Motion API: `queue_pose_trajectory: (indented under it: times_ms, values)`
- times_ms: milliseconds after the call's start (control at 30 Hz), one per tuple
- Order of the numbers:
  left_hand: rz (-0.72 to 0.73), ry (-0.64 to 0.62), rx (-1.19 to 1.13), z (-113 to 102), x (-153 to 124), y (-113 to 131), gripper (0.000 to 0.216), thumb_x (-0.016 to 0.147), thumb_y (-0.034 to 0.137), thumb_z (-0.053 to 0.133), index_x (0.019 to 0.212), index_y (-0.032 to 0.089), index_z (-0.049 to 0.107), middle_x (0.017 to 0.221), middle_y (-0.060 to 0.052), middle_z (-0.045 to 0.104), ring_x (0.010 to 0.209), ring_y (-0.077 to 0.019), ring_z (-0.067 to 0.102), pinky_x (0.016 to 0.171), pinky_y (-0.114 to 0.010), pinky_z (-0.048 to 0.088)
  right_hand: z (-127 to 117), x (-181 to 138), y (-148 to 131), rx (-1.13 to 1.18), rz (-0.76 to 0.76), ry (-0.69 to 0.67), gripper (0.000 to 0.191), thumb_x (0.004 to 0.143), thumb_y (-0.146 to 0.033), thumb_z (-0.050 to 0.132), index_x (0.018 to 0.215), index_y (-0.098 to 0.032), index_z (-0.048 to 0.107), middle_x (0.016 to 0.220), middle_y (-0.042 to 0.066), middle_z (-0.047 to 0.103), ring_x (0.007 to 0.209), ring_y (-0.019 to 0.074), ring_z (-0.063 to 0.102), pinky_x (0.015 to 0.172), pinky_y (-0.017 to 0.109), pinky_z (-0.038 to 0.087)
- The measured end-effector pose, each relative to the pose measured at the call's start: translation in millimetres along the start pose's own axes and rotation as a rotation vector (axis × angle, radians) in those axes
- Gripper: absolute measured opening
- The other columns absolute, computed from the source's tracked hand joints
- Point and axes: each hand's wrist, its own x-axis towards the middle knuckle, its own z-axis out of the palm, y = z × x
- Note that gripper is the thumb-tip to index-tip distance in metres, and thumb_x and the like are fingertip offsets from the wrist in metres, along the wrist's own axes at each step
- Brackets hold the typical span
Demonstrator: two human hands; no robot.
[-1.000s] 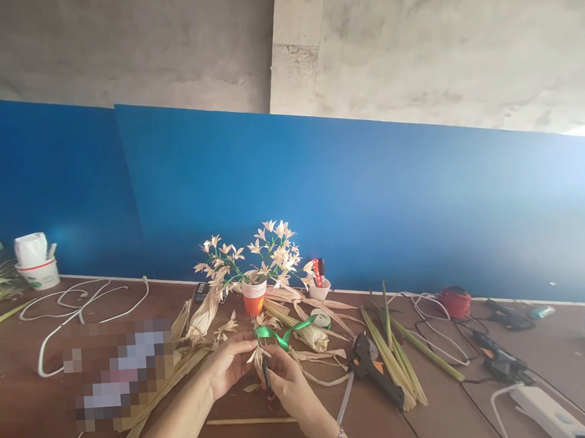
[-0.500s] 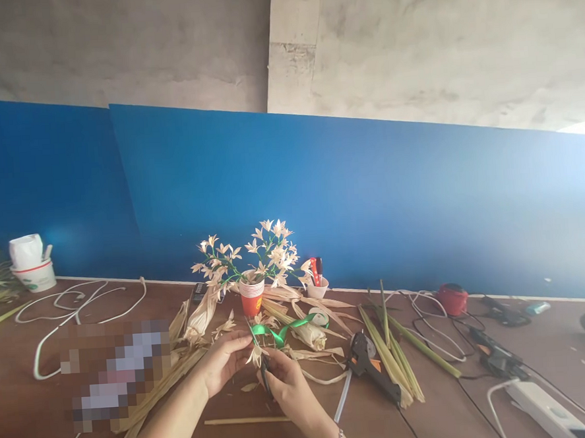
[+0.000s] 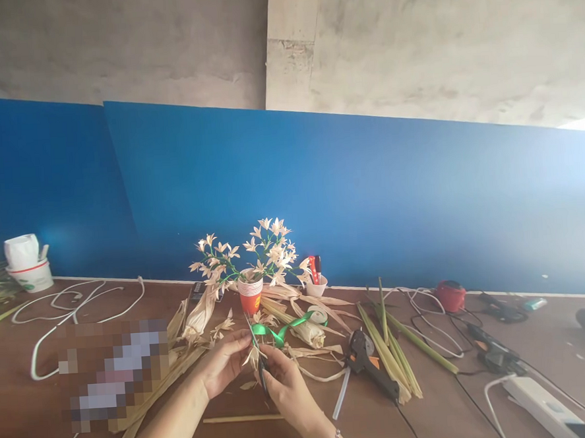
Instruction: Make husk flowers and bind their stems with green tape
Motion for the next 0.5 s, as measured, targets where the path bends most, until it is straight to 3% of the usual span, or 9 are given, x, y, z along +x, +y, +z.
queue_pose_trajectory:
  times_ms: [267, 500]
  values:
    - [-0.001, -0.001, -0.013, 2.8, -2.7, -0.5, 0.022, 0.061, 0.02, 0.083, 0.074, 0.011, 0.068, 0.062, -0.001, 0.063, 0.057, -0.0098, 0.057, 0.056, -0.021, 0.043, 3.0, -0.5, 2.0, -0.001, 0.002, 0.039, 0.059, 0.074, -0.061, 0.061, 0.115, -0.018, 0.064, 0.091, 0.011, 0.07, 0.079, 0.0249, 0.063, 0.08, 0.04, 0.051]
    - [-0.004, -0.016, -0.033, 2.8, -3.3, 0.6, 0.022, 0.06, 0.019, 0.083, 0.075, 0.011, 0.069, 0.063, -0.001, 0.064, 0.057, -0.0097, 0.057, 0.06, -0.023, 0.043, 8.4, -3.3, -13.3, 0.015, -0.006, 0.061, 0.062, 0.073, -0.065, 0.059, 0.114, -0.019, 0.066, 0.102, 0.014, 0.07, 0.094, 0.0295, 0.063, 0.086, 0.041, 0.05]
